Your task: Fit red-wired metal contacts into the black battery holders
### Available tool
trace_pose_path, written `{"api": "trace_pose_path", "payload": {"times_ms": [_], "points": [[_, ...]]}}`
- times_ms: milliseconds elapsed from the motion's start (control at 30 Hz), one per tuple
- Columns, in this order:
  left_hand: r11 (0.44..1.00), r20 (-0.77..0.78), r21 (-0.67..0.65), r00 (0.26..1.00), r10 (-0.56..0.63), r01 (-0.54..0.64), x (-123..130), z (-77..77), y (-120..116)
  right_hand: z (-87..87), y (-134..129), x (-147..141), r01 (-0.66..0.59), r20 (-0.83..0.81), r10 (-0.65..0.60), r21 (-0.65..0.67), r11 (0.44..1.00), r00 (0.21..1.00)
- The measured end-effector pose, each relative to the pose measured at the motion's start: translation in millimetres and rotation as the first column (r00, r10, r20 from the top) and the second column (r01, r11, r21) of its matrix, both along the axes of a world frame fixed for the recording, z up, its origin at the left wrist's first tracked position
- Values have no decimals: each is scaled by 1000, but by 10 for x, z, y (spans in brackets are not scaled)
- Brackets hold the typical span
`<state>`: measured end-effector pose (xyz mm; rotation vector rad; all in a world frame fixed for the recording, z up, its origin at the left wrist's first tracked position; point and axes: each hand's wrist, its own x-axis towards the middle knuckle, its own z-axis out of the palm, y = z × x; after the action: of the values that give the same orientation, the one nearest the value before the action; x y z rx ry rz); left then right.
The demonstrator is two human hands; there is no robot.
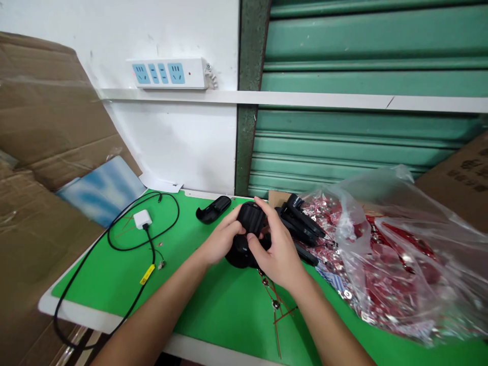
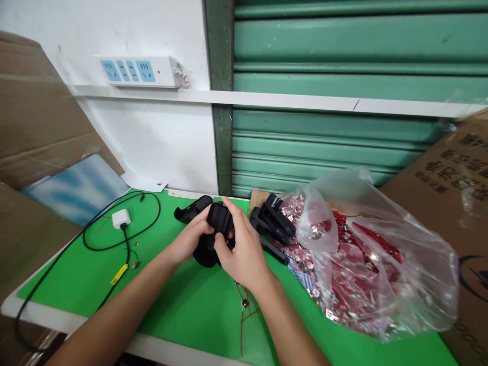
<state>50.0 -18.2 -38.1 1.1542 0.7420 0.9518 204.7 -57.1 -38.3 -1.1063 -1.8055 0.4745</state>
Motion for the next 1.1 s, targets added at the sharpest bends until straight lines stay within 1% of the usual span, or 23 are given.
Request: {"api": "trace_pose_path", "payload": {"times_ms": [100, 167, 233, 333, 400, 467, 600, 700, 867, 1100], "points": [[1000, -11, 8, 1000, 8, -8, 1, -10, 12, -29, 5, -24, 25, 16, -25, 28, 999, 1000], [1000, 14, 4, 1000, -6, 6, -6, -28, 28, -49, 10, -37, 38, 15, -38, 34, 999, 999], [999, 19, 30, 999, -28, 28, -24, -44, 40, -65, 14, -43, 42, -6, -41, 27, 999, 999], [992, -77, 103, 995, -65, 73, -62, -34, 27, -67, 16, -36, 21, -76, -23, -18, 1000, 997], [985, -157, 137, 984, -86, 108, -83, -3, -4, -53, 14, -24, -5, -127, -3, -60, 998, 992], [974, -206, 181, 974, -97, 136, -93, 31, -37, -36, 13, -14, -30, -169, 12, -104, 994, 986], [935, -258, 320, 964, -66, 150, -91, 55, -59, -23, 22, -8, -61, -246, 16, -176, 982, 969], [909, -289, 390, 957, -34, 150, -87, 48, -46, -32, 34, -8, -85, -284, 23, -208, 974, 959], [883, -315, 443, 949, -8, 154, -88, 34, -38, -49, 39, -14, -114, -318, 40, -216, 970, 947], [867, -322, 477, 947, 23, 141, -85, 5, -41, -119, 43, -60, -67, -317, 6, -182, 981, 948]]}}
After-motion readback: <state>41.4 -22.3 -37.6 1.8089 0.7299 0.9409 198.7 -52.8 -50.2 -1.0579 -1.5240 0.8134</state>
